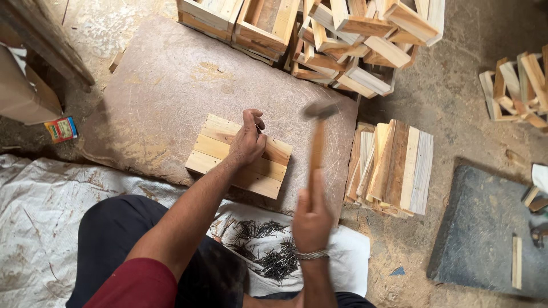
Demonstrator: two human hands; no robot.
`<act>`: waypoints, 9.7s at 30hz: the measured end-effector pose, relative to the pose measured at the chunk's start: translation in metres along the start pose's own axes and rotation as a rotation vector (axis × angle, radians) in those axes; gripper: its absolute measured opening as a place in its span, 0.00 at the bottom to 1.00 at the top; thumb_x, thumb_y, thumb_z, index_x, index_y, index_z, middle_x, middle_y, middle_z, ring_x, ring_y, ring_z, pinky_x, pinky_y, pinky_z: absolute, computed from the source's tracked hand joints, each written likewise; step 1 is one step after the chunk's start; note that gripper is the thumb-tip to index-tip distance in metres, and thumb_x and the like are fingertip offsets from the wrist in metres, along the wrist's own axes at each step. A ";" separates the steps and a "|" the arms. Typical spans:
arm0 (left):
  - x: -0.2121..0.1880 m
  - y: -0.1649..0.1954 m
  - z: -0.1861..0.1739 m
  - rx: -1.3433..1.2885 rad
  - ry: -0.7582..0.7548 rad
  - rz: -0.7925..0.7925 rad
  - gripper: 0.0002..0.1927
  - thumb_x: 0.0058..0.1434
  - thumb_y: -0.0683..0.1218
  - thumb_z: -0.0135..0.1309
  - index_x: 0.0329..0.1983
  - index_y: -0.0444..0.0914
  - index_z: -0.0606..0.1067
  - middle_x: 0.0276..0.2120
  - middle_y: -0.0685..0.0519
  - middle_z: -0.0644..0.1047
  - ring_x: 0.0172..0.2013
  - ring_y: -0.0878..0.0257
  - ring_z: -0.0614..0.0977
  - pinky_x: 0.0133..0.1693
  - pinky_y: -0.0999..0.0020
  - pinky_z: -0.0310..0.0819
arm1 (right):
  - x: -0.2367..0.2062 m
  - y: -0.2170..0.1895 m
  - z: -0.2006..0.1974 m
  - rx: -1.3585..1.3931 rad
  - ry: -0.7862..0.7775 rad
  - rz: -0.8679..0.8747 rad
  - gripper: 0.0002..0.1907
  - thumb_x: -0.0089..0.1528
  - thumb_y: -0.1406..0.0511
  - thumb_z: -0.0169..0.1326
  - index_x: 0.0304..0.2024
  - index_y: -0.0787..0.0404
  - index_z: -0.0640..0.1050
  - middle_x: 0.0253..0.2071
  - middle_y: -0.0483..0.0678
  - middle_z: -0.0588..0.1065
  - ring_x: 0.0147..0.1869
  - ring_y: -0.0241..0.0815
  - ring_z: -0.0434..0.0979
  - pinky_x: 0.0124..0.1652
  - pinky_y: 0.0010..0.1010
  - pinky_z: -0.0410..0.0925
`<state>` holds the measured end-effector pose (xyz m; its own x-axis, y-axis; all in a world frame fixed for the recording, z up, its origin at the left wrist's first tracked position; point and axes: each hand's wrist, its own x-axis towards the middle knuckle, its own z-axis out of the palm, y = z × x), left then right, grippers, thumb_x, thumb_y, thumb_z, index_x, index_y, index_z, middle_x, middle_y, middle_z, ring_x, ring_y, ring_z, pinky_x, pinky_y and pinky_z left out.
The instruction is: The person assembles a small wooden box by hammering nails into wooden planks. They repeatedly pick up nails, position them, and strike with a hammer, then place the finished box aside.
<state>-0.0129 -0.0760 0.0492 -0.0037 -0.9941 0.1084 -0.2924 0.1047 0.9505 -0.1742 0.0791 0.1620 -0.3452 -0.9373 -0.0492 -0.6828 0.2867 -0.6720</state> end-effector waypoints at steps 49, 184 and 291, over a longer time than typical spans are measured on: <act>-0.068 0.146 -0.130 0.322 -0.168 0.058 0.33 0.60 0.41 0.57 0.67 0.38 0.59 0.55 0.41 0.73 0.42 0.55 0.82 0.39 0.60 0.84 | -0.105 0.118 0.061 0.723 -0.223 0.384 0.40 0.65 0.62 0.54 0.76 0.45 0.53 0.20 0.43 0.71 0.14 0.34 0.65 0.14 0.29 0.61; -0.097 -0.062 -0.087 0.634 0.085 -0.172 0.24 0.64 0.52 0.60 0.60 0.36 0.78 0.44 0.41 0.74 0.48 0.45 0.76 0.50 0.49 0.72 | 0.140 0.157 -0.122 -0.469 0.187 0.277 0.61 0.51 0.36 0.64 0.77 0.41 0.47 0.78 0.65 0.37 0.80 0.69 0.32 0.71 0.65 0.34; -0.284 0.031 -0.052 -1.922 -0.260 -0.632 0.33 0.73 0.62 0.36 0.59 0.30 0.74 0.47 0.37 0.81 0.43 0.50 0.86 0.42 0.56 0.84 | -0.243 0.034 -0.035 -0.170 0.038 -0.887 0.28 0.64 0.50 0.57 0.62 0.55 0.71 0.66 0.54 0.70 0.74 0.53 0.66 0.72 0.57 0.50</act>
<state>0.0285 0.2111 0.0633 -0.4872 -0.8580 -0.1629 0.8725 -0.4707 -0.1308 -0.1356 0.3237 0.1769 0.3341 -0.8219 0.4614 -0.7932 -0.5096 -0.3333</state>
